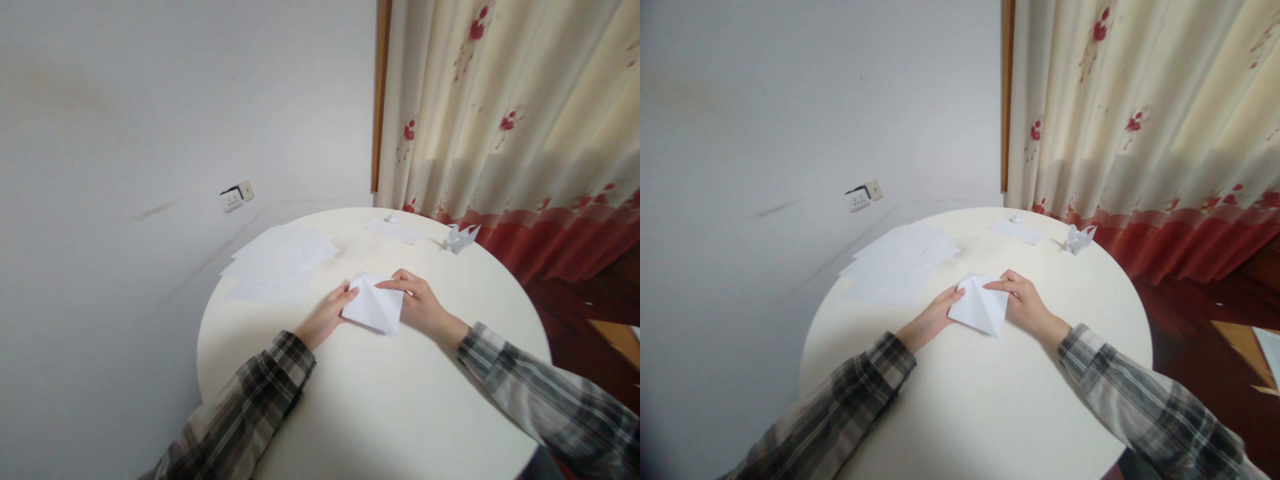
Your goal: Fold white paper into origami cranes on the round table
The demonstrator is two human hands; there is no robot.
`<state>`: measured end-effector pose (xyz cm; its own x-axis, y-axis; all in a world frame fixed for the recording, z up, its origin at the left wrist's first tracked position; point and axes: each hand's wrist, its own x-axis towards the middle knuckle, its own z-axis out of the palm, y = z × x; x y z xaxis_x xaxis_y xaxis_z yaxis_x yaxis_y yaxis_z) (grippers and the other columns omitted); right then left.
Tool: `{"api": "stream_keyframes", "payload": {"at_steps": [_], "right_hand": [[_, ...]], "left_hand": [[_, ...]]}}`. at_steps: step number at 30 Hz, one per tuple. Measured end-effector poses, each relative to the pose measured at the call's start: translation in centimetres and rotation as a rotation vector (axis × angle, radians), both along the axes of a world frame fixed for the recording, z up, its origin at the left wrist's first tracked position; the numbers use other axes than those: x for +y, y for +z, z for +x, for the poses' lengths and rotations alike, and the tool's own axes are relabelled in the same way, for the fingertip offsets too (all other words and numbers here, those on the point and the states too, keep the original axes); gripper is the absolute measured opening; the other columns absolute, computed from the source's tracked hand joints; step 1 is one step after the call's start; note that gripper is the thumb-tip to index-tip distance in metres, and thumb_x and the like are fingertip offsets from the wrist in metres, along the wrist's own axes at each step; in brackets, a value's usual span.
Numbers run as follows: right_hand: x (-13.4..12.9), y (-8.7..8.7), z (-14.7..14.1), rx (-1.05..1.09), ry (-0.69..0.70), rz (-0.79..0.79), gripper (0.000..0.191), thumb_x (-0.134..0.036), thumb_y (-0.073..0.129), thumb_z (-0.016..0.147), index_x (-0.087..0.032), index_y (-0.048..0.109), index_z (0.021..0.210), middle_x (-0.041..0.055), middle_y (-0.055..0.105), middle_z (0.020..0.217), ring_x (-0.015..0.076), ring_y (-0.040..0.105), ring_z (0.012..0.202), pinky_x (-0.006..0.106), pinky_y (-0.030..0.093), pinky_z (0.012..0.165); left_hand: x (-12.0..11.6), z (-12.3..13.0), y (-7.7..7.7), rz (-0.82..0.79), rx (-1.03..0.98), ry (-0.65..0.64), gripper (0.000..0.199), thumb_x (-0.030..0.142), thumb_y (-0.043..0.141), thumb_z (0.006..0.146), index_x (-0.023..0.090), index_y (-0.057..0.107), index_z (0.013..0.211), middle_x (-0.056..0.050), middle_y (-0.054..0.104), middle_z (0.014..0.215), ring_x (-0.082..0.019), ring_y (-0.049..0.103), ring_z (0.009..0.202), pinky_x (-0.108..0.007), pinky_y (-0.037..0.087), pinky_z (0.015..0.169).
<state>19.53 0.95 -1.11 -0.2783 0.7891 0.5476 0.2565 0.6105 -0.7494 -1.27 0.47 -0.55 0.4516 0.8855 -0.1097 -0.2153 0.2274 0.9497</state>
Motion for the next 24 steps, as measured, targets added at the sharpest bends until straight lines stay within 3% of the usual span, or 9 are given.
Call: {"api": "stream_keyframes", "payload": {"at_steps": [4, 8, 10, 14, 18, 20, 24], "right_hand": [[-0.7, 1.2, -0.1, -0.124, 0.016, 0.097, 0.027, -0.028, 0.045, 0.083, -0.025, 0.069, 0.096, 0.0052, 0.054, 0.076, 0.0164, 0.051, 0.07, 0.029, 0.04, 0.062], [-0.5, 1.6, 0.3, -0.031, 0.086, 0.011, 0.029, -0.036, 0.045, 0.084, -0.022, 0.064, 0.101, 0.0073, 0.061, 0.091, 0.0191, 0.054, 0.081, 0.031, 0.041, 0.07], [0.0, 1.4, 0.5, 0.118, 0.098, -0.134, 0.034, -0.042, 0.042, 0.085, -0.021, 0.062, 0.103, 0.0074, 0.063, 0.092, 0.0189, 0.056, 0.082, 0.031, 0.041, 0.071], [0.4, 0.5, -0.2, 0.261, 0.2, -0.571, 0.043, -0.051, 0.052, 0.078, -0.016, 0.061, 0.101, 0.0068, 0.064, 0.083, 0.0165, 0.058, 0.073, 0.028, 0.043, 0.065], [-0.2, -0.3, -1.5, 0.295, 0.316, -0.869, 0.034, -0.042, 0.072, 0.062, -0.013, 0.059, 0.074, 0.0009, 0.061, 0.064, 0.0105, 0.053, 0.055, 0.023, 0.038, 0.054], [-0.3, -0.6, -1.9, 0.345, 0.305, -0.889, 0.035, -0.038, 0.077, 0.055, -0.015, 0.051, 0.061, -0.003, 0.055, 0.055, 0.0077, 0.047, 0.048, 0.021, 0.032, 0.048], [0.1, -0.8, -1.9, 0.477, 0.149, -0.782, 0.037, -0.034, 0.079, 0.053, -0.017, 0.046, 0.057, -0.0059, 0.05, 0.049, 0.0066, 0.043, 0.043, 0.02, 0.028, 0.044]], "left_hand": [[-0.1, -0.2, 0.0, 0.05, 0.092, 0.007, 0.049, 0.036, 0.072, 0.066, 0.01, 0.058, 0.105, -0.01, 0.066, 0.098, -0.022, 0.062, 0.086, -0.029, 0.045, 0.074], [0.4, -1.0, 0.3, 0.111, 0.12, 0.068, 0.045, 0.035, 0.072, 0.065, 0.011, 0.062, 0.101, -0.009, 0.068, 0.093, -0.021, 0.063, 0.08, -0.028, 0.045, 0.072], [0.5, -1.5, 0.5, 0.13, 0.165, 0.034, 0.044, 0.035, 0.072, 0.064, 0.011, 0.064, 0.1, -0.009, 0.069, 0.092, -0.021, 0.063, 0.079, -0.027, 0.045, 0.07], [0.3, -2.0, 0.7, 0.152, 0.27, -0.206, 0.04, 0.033, 0.072, 0.064, 0.011, 0.066, 0.098, -0.009, 0.069, 0.09, -0.021, 0.063, 0.08, -0.027, 0.044, 0.072], [0.0, -1.7, 0.9, 0.166, 0.34, -0.322, 0.041, 0.032, 0.072, 0.063, 0.011, 0.066, 0.099, -0.008, 0.069, 0.092, -0.023, 0.062, 0.087, -0.03, 0.044, 0.077], [0.0, -1.5, 0.9, 0.195, 0.373, -0.266, 0.042, 0.031, 0.072, 0.063, 0.011, 0.066, 0.1, -0.009, 0.068, 0.096, -0.024, 0.061, 0.089, -0.031, 0.044, 0.079], [0.3, -1.1, 0.7, 0.244, 0.356, -0.002, 0.043, 0.028, 0.073, 0.062, 0.011, 0.065, 0.1, -0.01, 0.066, 0.101, -0.022, 0.06, 0.09, -0.03, 0.044, 0.081]]}}
